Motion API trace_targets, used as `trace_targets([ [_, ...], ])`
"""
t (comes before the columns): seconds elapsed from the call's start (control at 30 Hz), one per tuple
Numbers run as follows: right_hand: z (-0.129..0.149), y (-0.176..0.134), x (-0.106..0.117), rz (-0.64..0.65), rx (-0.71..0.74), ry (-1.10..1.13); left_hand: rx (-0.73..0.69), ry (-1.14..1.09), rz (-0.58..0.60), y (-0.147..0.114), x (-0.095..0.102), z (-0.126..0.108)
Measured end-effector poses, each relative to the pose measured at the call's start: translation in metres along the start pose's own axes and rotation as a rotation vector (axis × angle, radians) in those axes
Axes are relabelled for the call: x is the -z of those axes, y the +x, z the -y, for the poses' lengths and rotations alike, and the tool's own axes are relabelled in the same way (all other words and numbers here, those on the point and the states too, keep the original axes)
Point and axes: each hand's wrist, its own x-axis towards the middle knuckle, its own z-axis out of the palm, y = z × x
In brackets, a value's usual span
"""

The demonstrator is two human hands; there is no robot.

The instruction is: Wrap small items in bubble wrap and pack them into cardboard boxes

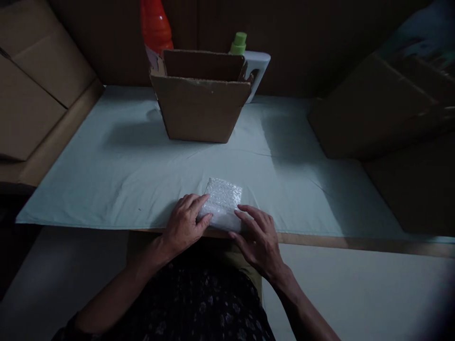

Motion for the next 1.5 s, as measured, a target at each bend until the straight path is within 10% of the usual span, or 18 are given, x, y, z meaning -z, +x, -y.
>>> trace_targets([
  [0.6,-0.008,0.007,-0.005,-0.027,0.039,-0.124,0.027,0.106,-0.042,0.037,-0.019,0.002],
  [1.0,-0.008,0.022,-0.013,-0.04,-0.012,0.172,0.737,-1.217,-0.068,0.0,-0.001,-0.028],
  [1.33,-0.012,0.033,0.01,0.248,-0.669,0.939,0.355,-0.904,0.094,0.014,0.011,-0.029],
  [1.5,-0.024,0.034,0.017,0.105,-0.763,0.894,-0.121,-0.127,-0.324,0.102,0.069,-0.003],
])
